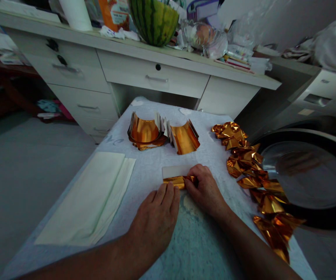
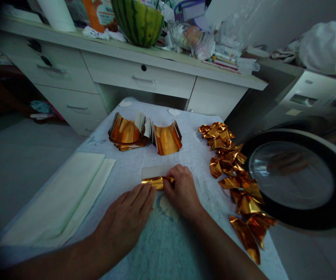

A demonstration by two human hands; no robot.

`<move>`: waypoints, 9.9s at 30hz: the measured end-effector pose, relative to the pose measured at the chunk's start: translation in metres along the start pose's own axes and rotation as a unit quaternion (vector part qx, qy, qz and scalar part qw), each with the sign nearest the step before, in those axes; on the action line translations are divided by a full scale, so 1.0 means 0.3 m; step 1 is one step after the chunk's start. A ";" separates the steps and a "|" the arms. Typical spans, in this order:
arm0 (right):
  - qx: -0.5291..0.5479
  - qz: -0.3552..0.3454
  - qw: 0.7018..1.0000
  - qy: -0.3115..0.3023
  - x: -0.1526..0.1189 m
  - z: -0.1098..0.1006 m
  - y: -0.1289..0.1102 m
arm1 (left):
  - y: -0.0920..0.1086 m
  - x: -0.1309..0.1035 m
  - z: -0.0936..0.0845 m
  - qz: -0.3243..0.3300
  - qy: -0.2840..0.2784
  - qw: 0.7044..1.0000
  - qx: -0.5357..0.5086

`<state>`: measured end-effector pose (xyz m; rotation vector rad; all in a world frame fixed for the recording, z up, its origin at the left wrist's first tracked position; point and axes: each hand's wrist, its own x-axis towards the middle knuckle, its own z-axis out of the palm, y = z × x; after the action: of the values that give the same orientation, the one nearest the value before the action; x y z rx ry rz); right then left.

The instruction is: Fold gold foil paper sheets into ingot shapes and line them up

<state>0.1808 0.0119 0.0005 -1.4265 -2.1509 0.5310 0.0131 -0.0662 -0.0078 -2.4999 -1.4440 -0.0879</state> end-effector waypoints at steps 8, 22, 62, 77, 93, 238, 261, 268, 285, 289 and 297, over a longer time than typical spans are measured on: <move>-0.004 0.000 1.000 -0.003 0.000 -0.004 -0.005 | -0.007 0.004 -0.023 0.002 -0.013 1.000 -0.009; -0.009 -0.001 1.000 -0.004 0.000 -0.005 -0.009 | -0.001 0.001 -0.012 -0.001 0.000 1.000 -0.019; -0.051 0.079 0.995 0.030 -0.021 -0.026 0.027 | -0.024 0.003 0.030 0.000 0.004 0.999 -0.036; -0.035 -0.114 0.990 -0.072 -0.050 -0.002 -0.047 | -0.023 -0.002 0.024 0.003 0.016 1.000 -0.021; -0.047 -0.019 0.998 -0.040 -0.038 0.035 -0.080 | -0.003 -0.032 -0.007 0.003 0.072 0.995 0.067; 0.198 -0.021 0.980 0.004 -0.029 -0.055 0.049 | -0.160 0.087 -0.029 -0.220 0.080 0.818 -0.525; 0.387 0.079 0.914 -0.096 -0.026 -0.060 0.033 | -0.137 0.087 -0.045 -0.249 0.084 0.754 -0.602; 0.368 0.077 0.919 -0.116 -0.030 -0.055 0.036 | -0.133 0.086 -0.061 -0.237 0.114 0.791 -0.552; 0.366 0.070 0.921 -0.116 -0.032 -0.054 0.038 | -0.135 0.081 -0.058 -0.224 0.117 0.788 -0.561; 0.371 0.067 0.919 -0.115 -0.031 -0.057 0.031 | -0.137 0.080 -0.057 -0.219 0.116 0.780 -0.575; 0.337 0.031 0.934 -0.113 -0.042 -0.056 0.046 | -0.140 0.083 -0.048 -0.178 0.186 0.780 -0.570</move>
<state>0.2051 0.0061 0.0036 -1.0748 -1.8028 1.3573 -0.0094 -0.0289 0.0185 -2.5568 -1.9710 -1.9286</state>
